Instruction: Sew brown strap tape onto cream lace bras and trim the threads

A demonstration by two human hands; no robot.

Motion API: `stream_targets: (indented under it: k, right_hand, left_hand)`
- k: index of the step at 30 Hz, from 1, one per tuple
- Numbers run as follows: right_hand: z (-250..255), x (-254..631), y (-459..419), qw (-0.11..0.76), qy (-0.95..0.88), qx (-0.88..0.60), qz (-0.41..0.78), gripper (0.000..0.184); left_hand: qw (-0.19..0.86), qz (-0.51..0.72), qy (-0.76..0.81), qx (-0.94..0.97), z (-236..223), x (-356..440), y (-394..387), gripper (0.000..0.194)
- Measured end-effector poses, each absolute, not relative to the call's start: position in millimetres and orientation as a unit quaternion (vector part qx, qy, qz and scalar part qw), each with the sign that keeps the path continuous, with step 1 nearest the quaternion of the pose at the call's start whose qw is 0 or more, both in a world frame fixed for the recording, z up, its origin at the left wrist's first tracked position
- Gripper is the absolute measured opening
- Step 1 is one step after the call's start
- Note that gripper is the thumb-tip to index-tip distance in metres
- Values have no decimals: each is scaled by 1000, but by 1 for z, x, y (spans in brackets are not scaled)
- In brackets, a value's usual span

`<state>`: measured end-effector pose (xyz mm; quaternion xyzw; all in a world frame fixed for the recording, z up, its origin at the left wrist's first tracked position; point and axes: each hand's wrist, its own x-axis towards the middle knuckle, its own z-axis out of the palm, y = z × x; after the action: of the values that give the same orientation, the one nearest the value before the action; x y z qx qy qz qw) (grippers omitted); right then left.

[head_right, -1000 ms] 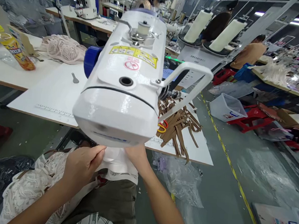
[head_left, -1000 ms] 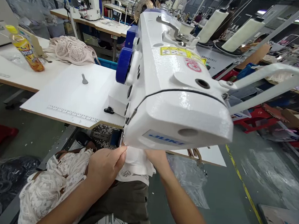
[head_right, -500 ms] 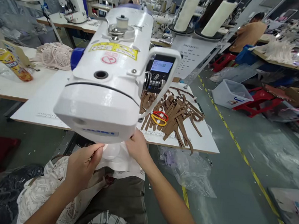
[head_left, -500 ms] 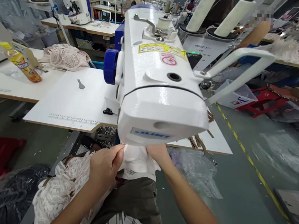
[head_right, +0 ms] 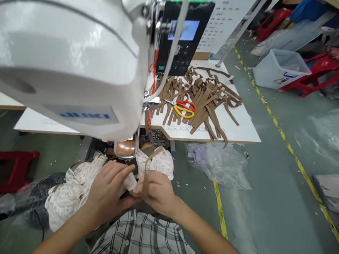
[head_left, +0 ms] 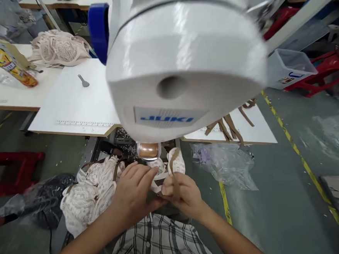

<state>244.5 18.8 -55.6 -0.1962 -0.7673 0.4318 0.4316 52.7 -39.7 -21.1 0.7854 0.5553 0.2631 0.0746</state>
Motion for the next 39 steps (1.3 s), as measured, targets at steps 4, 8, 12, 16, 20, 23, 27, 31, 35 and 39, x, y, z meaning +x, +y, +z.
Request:
stream_targets:
  k: [4,8,12,16,20,23,27,31,35,39]
  right_hand:
    - [-56,247,8,495,-834,-73,232,11]
    - [-54,251,4,486,-846,-52,214,11]
    - [-82,272,19,399,-856,-160,288,6]
    - [-142,297,67,191,-833,-380,354,37]
    - [-188,320,103,88,-818,-416,388,61]
    - [-197,341,105,45,-796,-440,413,32]
    - [-177,367,87,73,-753,-505,416,26]
    - [-131,344,56,156,-721,-547,395,28]
    - [-89,288,29,228,-770,-415,428,22]
    - [-80,270,20,366,-749,-319,452,34]
  left_hand:
    - [51,262,497,826,-35,54,-38,13]
    - [18,269,487,830,-38,47,-38,14]
    - [45,277,487,827,-30,51,-42,13]
    - [248,289,406,831,-6,77,-53,21]
    - [386,350,340,783,6,72,-66,22]
    - [432,332,520,659,-12,22,-62,30]
    - [405,235,757,455,-47,-44,-31,41]
    - [168,184,785,567,-69,-9,-4,44]
    - [477,250,537,649,-81,78,-8,60]
    - [660,287,457,523,-88,97,-21,34]
